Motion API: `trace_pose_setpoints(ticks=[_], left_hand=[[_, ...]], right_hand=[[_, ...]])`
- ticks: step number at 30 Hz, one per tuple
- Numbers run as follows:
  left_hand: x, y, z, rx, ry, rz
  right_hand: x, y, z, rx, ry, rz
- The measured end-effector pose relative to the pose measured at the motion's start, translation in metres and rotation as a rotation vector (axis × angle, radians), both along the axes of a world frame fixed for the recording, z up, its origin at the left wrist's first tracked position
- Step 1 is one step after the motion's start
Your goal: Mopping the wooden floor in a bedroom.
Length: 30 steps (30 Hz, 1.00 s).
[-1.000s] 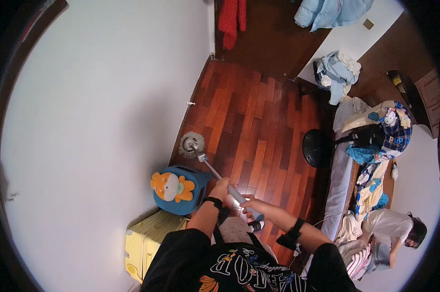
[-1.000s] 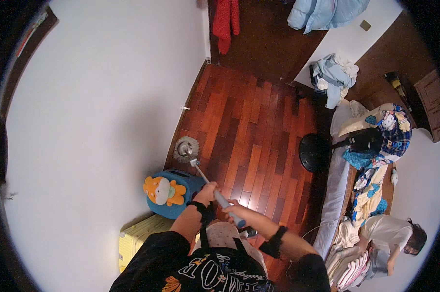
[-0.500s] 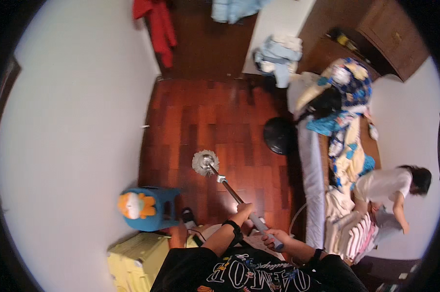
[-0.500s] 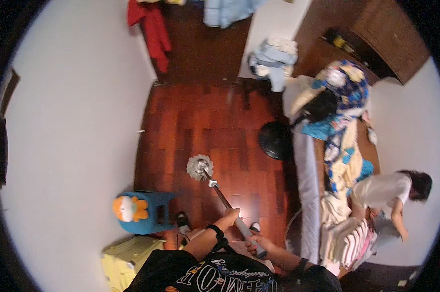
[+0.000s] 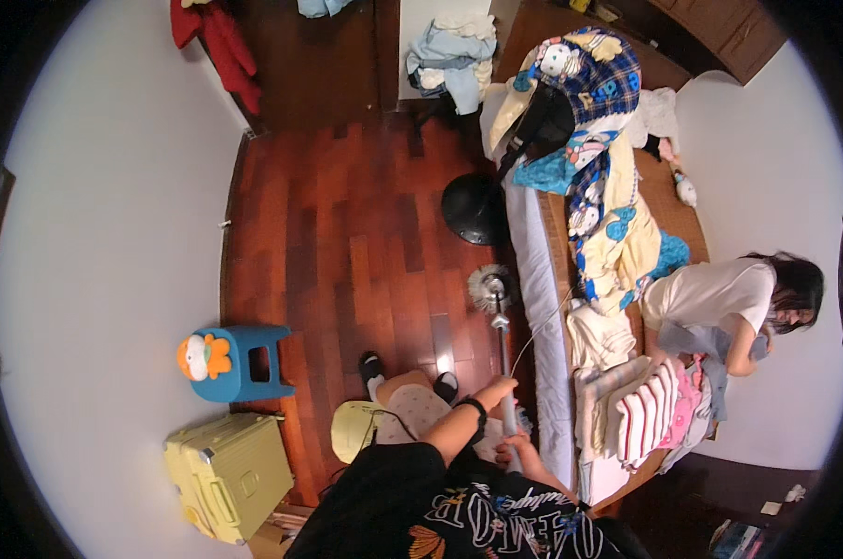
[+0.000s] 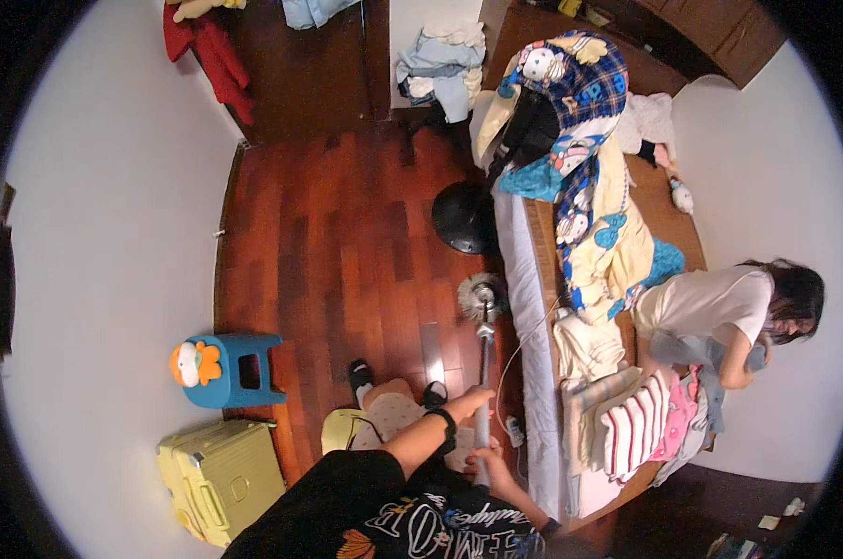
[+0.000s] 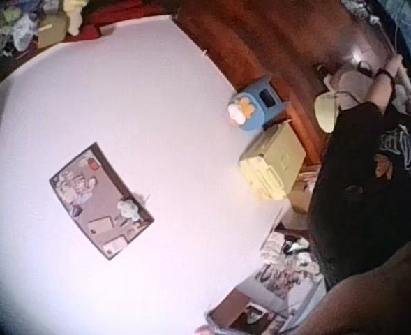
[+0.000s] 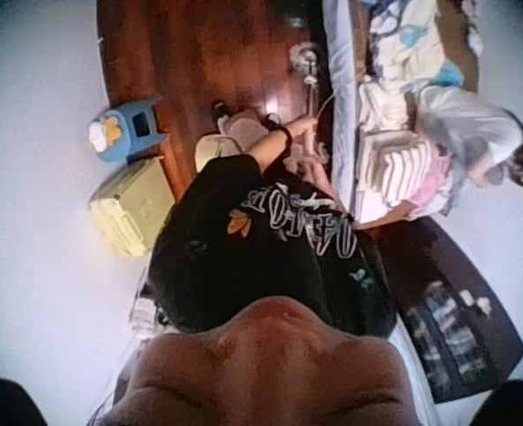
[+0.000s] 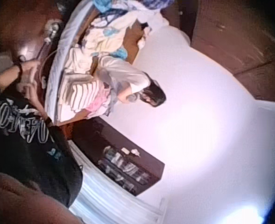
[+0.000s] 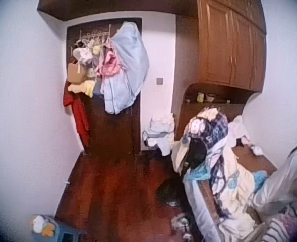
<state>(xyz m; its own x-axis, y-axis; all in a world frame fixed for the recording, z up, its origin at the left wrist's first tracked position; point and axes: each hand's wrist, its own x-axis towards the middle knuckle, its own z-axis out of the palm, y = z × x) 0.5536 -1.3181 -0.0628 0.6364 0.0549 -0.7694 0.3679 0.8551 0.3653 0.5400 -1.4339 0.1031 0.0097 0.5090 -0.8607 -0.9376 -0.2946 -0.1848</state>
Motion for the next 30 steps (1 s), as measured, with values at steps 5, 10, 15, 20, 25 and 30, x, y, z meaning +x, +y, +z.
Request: trace_pose_setpoints(ticks=[5,10,15,20,25,30], left_hand=[[-0.008,-0.036,-0.040,-0.061,-0.016,0.075],[-0.054,-0.012,-0.007,-0.131,-0.006,0.211],[-0.141,0.038,0.015,-0.074,0.104,0.464],[-0.272,0.096,0.020,-0.224,0.136,0.626],[-0.433,0.148,-0.001,-0.059,0.237,0.729],[-0.458,0.148,0.015,-0.024,0.270,0.522]], right_hand=[[-0.001,-0.027,-0.001,-0.011,0.028,0.108],[-0.028,-0.004,0.010,-0.027,-0.013,0.260],[-0.089,0.066,0.053,-0.170,-0.043,0.556],[-0.168,0.115,0.025,-0.180,0.164,0.793],[-0.295,0.170,0.001,-0.117,0.371,0.779],[-0.338,0.157,0.016,-0.102,0.331,0.578]])
